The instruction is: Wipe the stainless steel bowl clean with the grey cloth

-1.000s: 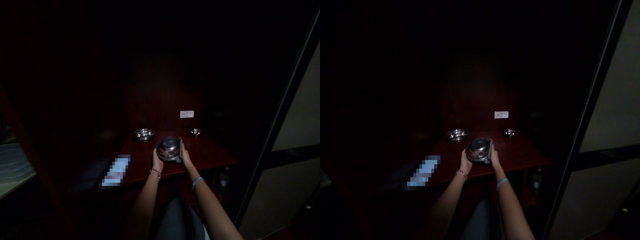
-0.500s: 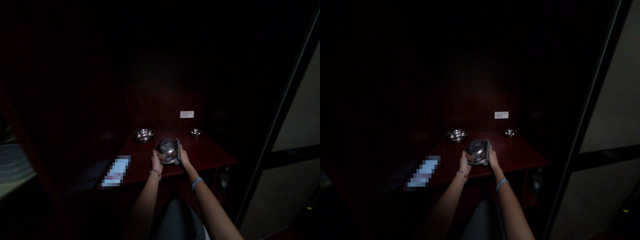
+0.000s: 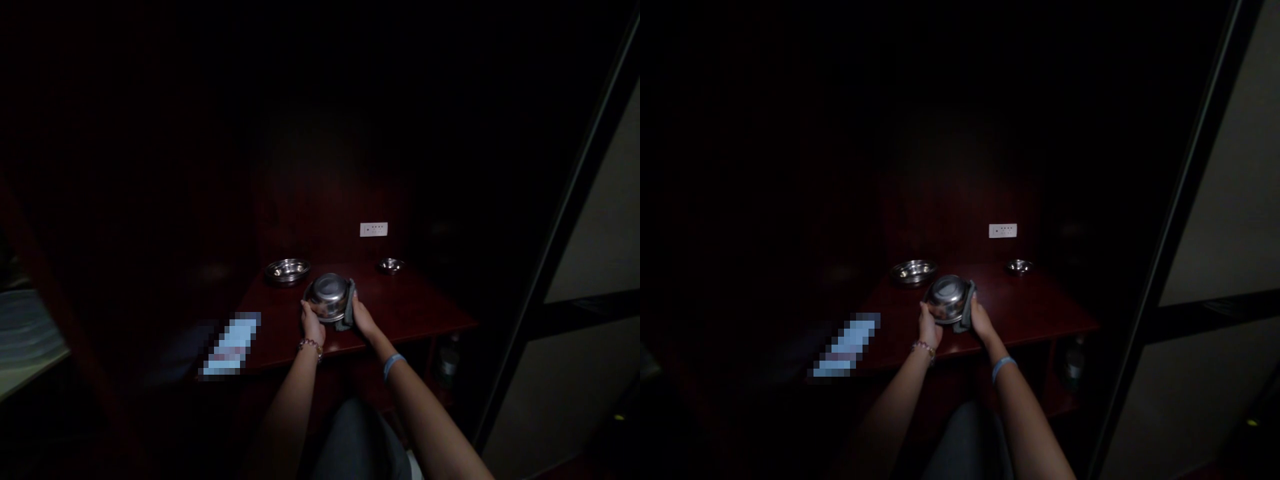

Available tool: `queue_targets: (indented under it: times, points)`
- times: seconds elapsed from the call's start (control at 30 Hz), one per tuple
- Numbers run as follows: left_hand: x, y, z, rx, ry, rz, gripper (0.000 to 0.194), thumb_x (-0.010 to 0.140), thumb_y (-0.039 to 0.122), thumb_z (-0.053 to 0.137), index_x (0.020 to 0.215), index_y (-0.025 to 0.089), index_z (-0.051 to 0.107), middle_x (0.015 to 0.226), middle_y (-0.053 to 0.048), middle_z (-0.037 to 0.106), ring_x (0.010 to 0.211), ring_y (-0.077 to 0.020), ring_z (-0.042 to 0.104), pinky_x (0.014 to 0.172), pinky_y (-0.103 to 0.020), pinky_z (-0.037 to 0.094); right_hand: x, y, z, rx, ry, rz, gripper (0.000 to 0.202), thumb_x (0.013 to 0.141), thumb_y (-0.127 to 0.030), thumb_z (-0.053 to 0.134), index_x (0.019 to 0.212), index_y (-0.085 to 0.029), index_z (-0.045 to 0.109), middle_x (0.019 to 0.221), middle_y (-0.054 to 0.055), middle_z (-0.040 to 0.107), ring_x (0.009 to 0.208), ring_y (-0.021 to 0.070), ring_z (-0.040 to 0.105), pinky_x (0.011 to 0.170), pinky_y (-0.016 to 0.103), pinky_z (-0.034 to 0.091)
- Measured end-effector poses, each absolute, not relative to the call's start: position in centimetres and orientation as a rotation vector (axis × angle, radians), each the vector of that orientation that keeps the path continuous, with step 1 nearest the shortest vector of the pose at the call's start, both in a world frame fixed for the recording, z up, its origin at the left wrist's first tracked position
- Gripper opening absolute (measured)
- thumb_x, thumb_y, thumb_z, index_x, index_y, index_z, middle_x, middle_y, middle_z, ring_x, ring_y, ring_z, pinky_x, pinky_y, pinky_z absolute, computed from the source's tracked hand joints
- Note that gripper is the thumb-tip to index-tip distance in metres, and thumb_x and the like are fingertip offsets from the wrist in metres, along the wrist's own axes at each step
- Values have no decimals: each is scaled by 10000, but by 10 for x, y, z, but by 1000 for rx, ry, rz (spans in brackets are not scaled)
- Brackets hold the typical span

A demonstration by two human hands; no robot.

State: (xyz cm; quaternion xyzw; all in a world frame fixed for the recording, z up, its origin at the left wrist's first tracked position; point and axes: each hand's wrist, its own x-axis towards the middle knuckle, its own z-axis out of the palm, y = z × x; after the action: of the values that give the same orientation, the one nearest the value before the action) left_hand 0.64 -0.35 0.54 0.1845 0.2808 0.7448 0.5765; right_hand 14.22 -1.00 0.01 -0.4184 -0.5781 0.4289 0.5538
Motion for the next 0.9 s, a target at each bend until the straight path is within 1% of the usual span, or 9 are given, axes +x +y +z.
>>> queue_targets:
  times: [0.1, 0.17, 0.3, 0.37, 0.5, 0.6, 0.7, 0.8, 0.9]
  points:
    - [7, -4, 8, 423, 666, 1778, 438, 969, 476, 337, 1143, 186, 615, 1253, -104, 642, 1147, -165, 612, 1018, -333, 447, 140, -8, -2, -970, -1394, 1035, 826, 848, -778, 252, 1108, -137, 702, 1115, 119, 713, 1154, 229, 618, 1085, 376, 372]
    - [7, -5, 10, 435, 656, 1763, 439, 972, 474, 331, 1148, 188, 614, 1237, -101, 652, 1139, -161, 617, 1027, -337, 441, 140, -8, -2, -951, -1390, 1043, 840, 844, -783, 259, 1127, -122, 693, 1119, 129, 711, 1161, 238, 614, 1090, 385, 368]
    - [10, -9, 12, 478, 643, 1737, 435, 965, 473, 364, 1139, 171, 623, 1222, -112, 661, 1150, -165, 612, 1052, -342, 418, 142, -8, -2, -918, -1333, 1041, 839, 847, -767, 296, 1107, -81, 701, 1052, 161, 726, 1113, 272, 639, 1071, 399, 398]
    - [13, -11, 12, 546, 610, 1720, 396, 962, 438, 400, 1119, 162, 636, 1225, -106, 663, 1167, -161, 599, 1074, -327, 391, 145, -6, -3, -932, -1238, 1023, 825, 847, -756, 312, 1077, -72, 710, 1014, 171, 731, 1067, 280, 659, 1042, 402, 428]
    - [18, -14, 13, 653, 601, 1696, 281, 941, 350, 480, 1026, 162, 672, 1193, -81, 685, 1184, -162, 586, 1105, -315, 348, 153, -1, -7, -991, -1032, 973, 740, 849, -722, 332, 1080, -123, 701, 1031, 146, 727, 1038, 263, 670, 1000, 402, 454]
    - [17, -15, 15, 590, 641, 1685, 230, 923, 321, 505, 984, 181, 676, 1149, -51, 705, 1172, -159, 595, 1098, -329, 360, 154, -1, -7, -973, -997, 1007, 692, 858, -693, 330, 1084, -149, 694, 1049, 129, 723, 1030, 255, 671, 972, 397, 471]
    - [13, -18, 20, 496, 625, 1609, 292, 926, 381, 469, 1005, 192, 677, 1159, -48, 700, 1158, -168, 606, 1078, -336, 389, 154, -4, -5, -927, -1013, 1067, 655, 861, -673, 351, 1076, -158, 695, 1057, 122, 723, 1012, 259, 674, 935, 390, 493]
    - [8, -20, 24, 424, 602, 1534, 401, 920, 468, 428, 1022, 176, 682, 1183, -83, 687, 1157, -210, 608, 1048, -359, 427, 153, -6, -3, -886, -1038, 1090, 631, 861, -660, 378, 1114, -168, 683, 1061, 109, 725, 997, 260, 676, 914, 387, 503]
    - [5, -20, 22, 398, 647, 1501, 416, 911, 480, 431, 1003, 162, 682, 1168, -109, 687, 1144, -236, 615, 1011, -375, 460, 153, -6, -3, -868, -1081, 1028, 651, 860, -672, 378, 1150, -168, 670, 1021, 102, 736, 955, 254, 684, 886, 378, 517]
